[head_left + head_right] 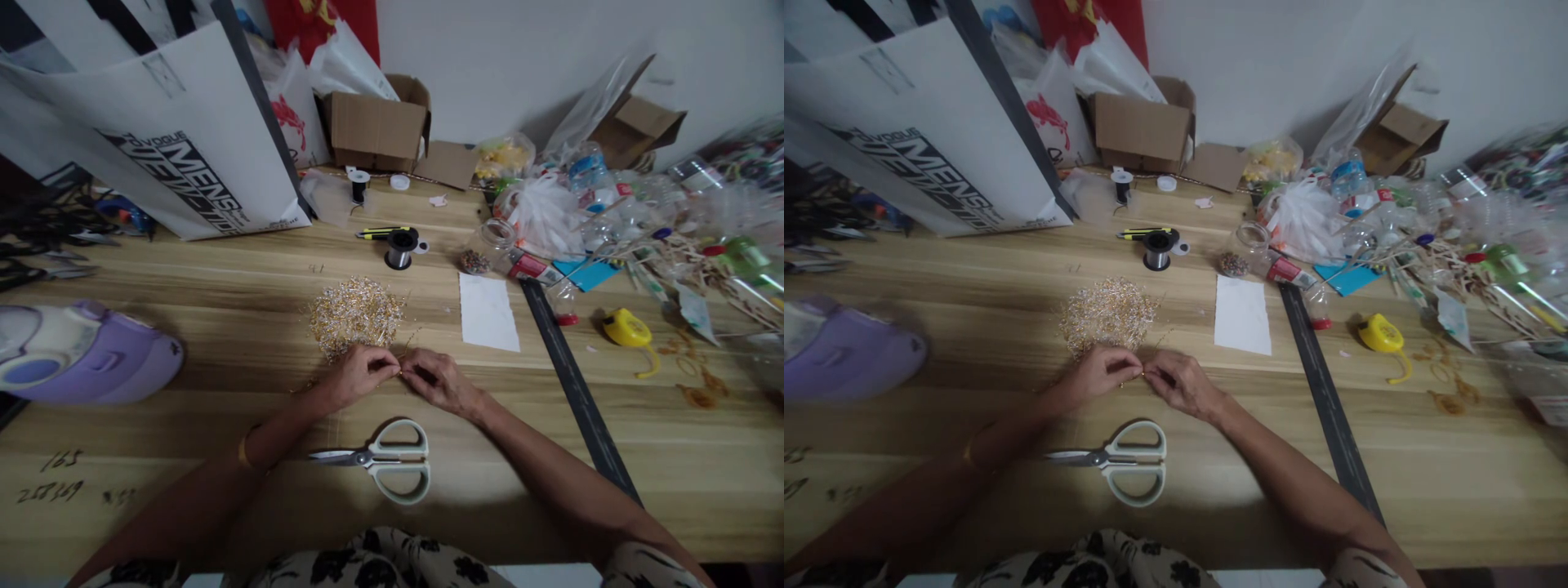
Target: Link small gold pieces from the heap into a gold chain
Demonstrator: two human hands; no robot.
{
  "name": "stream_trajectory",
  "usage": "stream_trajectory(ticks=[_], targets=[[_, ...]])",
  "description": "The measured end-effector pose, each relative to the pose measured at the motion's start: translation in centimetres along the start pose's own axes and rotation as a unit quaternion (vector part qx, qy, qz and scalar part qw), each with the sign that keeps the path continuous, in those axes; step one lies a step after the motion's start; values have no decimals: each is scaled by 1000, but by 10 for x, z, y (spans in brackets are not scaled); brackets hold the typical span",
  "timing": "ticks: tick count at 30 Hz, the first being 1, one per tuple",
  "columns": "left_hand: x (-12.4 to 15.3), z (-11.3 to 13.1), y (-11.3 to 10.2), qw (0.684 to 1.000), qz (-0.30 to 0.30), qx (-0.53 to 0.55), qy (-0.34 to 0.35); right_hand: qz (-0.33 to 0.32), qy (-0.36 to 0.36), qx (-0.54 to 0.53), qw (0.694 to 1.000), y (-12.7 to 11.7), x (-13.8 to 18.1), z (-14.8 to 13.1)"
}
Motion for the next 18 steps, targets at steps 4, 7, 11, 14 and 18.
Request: stream_trajectory(ticks=[4,7,11,14,18], targets=[[0,6,-2,1000,10,-10,7,-3,2,-5,1000,0,-1,-1],[1,11,-4,1000,20,-21,7,2,6,-2,1000,0,-1,-2],[2,14,-5,999,29,-29,6,7,18,-8,1000,-2,-1,-2],[2,14,-5,999,35,-30,6,7,33,-14,999,-3,-1,-2],[3,13,-5,999,39,-29,5,1,56,-24,998,-5,-1,-2]])
Point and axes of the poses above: each hand's wrist, its own x-axis away from the middle knuckle, its own y-axis out of the palm, z = x × y, the point moved 3 cm from there along -x, towards the middle knuckle, and after that the axes turned 10 degrees about -x, right-handed, at the moved point
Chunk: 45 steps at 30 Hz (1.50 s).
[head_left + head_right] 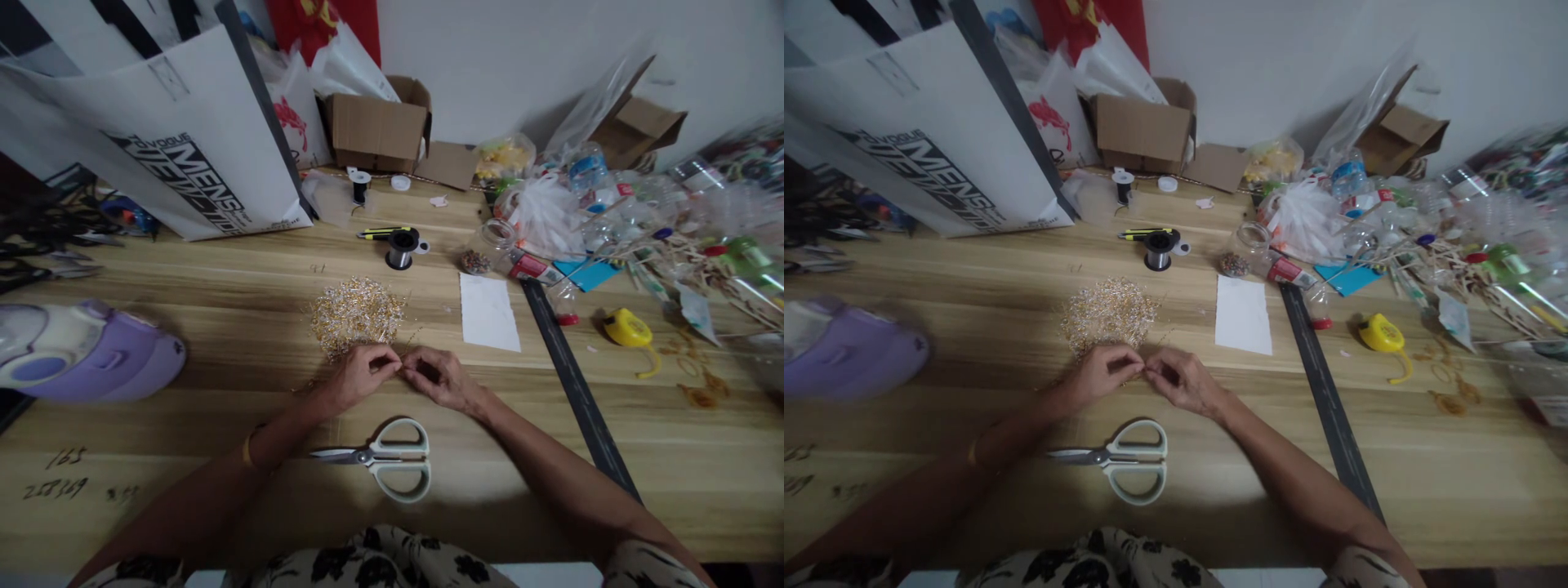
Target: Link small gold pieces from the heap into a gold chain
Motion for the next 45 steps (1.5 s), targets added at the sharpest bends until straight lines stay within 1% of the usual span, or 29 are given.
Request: stream_trajectory(ticks=[10,14,19,26,28,30,33,35,38,42,45], targets=[[0,3,-1,1000,8,-5,11,-11,34,-30,999,-2,1,-2],[-1,4,-2,1000,13,-1,12,-10,35,-29,999,-1,1,-1],[-1,7,-1,1000,22,7,15,10,26,-12,1000,0,-1,3],[-1,13,-2,1000,22,-1,-9,16,20,12,1000,0,-2,1],[0,12,0,999,23,26,-20,14,15,10,1000,-1,-2,0],[0,9,4,995,4,96,-36,16,11,1,1000,-1,-2,0],[1,4,13,975,-41,211,-59,25,12,-7,1000,-1,-2,1],[1,2,18,964,-57,252,-63,26,13,-7,1000,-1,-2,2],[0,-1,21,961,-53,265,-65,23,13,-2,1000,-1,-3,-1],[-2,-3,21,967,-33,237,-84,14,13,16,1000,-1,-3,-6],[-2,-2,21,973,-22,212,-86,6,7,37,999,0,-2,-11]])
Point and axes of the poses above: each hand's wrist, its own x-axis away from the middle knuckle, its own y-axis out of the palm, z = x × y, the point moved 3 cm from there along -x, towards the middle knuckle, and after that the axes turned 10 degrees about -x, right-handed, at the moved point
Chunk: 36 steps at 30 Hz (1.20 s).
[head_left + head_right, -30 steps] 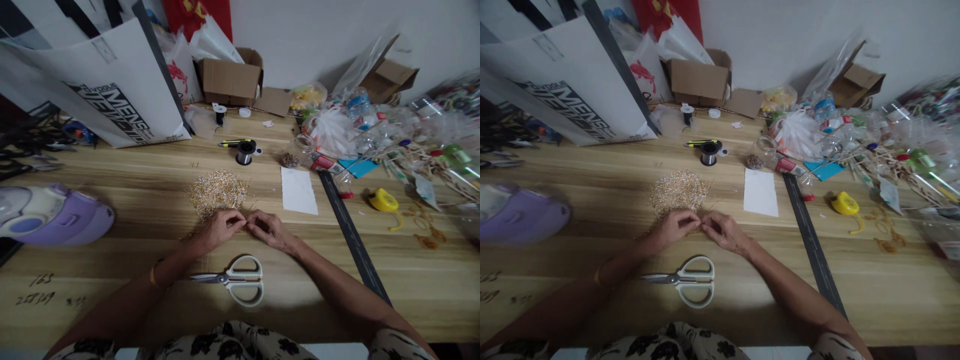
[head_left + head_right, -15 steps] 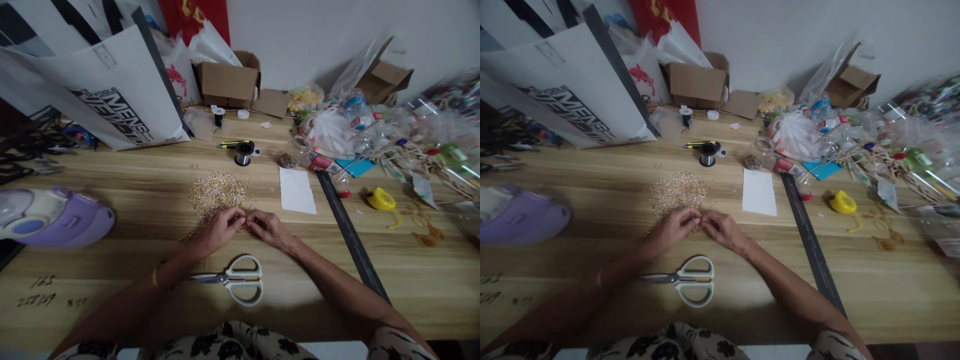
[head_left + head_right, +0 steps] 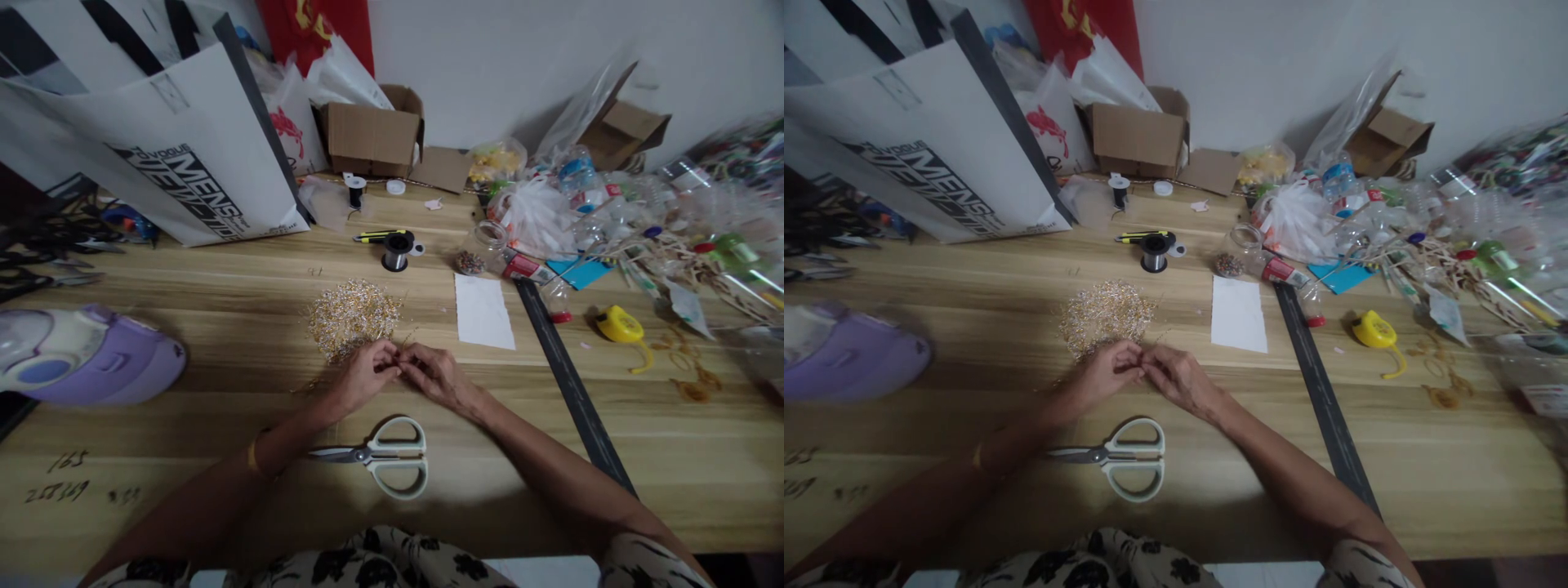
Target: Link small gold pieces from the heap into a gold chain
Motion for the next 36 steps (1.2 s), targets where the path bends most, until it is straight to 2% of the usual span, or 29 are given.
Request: stream_trajectory(ticks=[7,13,24,28,31,33,36], targets=[[2,3,0,996,42,-70,32,6,-31,79,996,4,3,-9],[4,5,2,993,46,-97,45,-2,-26,131,991,6,5,-15],[4,2,1,992,41,-107,59,1,-6,105,994,7,4,-18],[4,3,-2,996,23,-74,51,1,20,123,992,-8,0,-19],[5,4,-4,998,14,-49,45,48,28,186,981,-32,-4,-13],[5,5,-5,998,12,-38,44,54,38,240,969,-47,-8,-6],[6,7,-7,999,9,-32,35,22,76,339,938,-60,-15,5]])
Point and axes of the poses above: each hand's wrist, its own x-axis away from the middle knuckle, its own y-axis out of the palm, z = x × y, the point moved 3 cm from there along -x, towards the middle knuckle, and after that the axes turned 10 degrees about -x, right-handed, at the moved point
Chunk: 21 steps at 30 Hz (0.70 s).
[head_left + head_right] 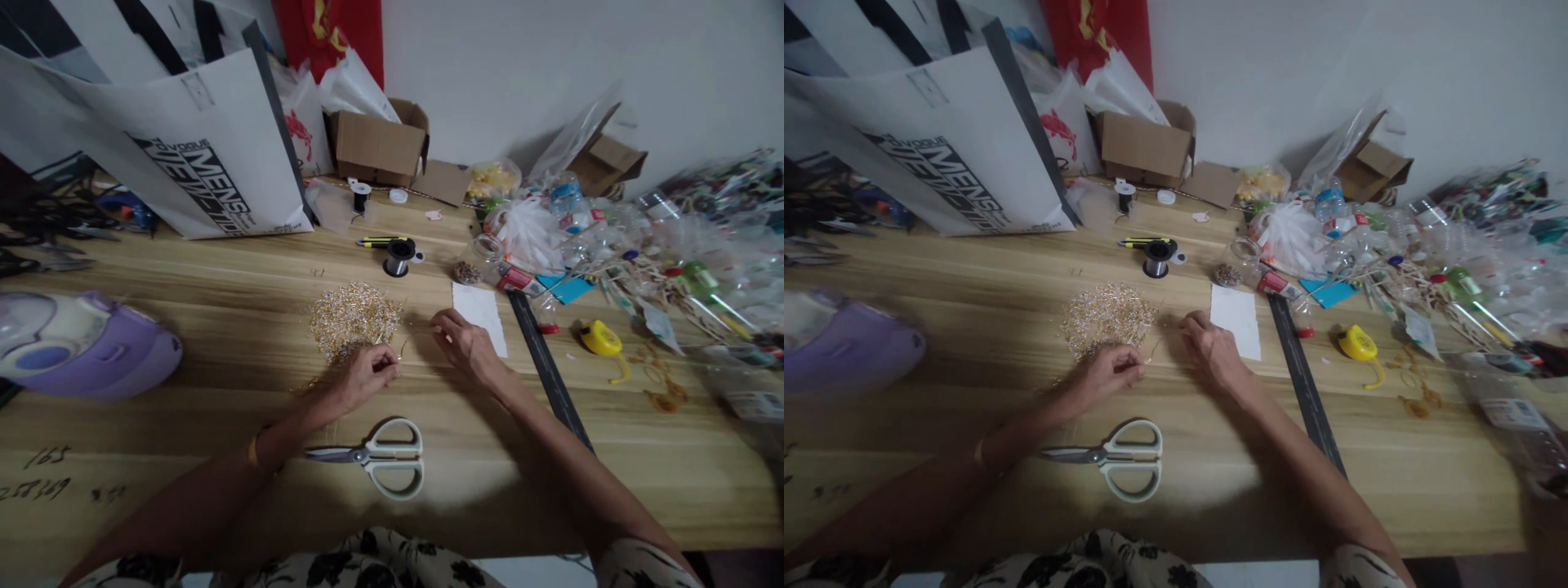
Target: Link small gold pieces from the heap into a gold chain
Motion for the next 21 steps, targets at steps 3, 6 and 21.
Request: stream_trajectory(ticks=[3,6,21], targets=[[1,0,-1,1000,2,-1,-4,-68,2,84,994,3,-11,9],[2,-2,-3,1000,-4,-6,2,-120,2,127,985,6,-22,11],[2,-4,-9,1000,8,3,15,-259,-111,235,930,12,-45,-10]])
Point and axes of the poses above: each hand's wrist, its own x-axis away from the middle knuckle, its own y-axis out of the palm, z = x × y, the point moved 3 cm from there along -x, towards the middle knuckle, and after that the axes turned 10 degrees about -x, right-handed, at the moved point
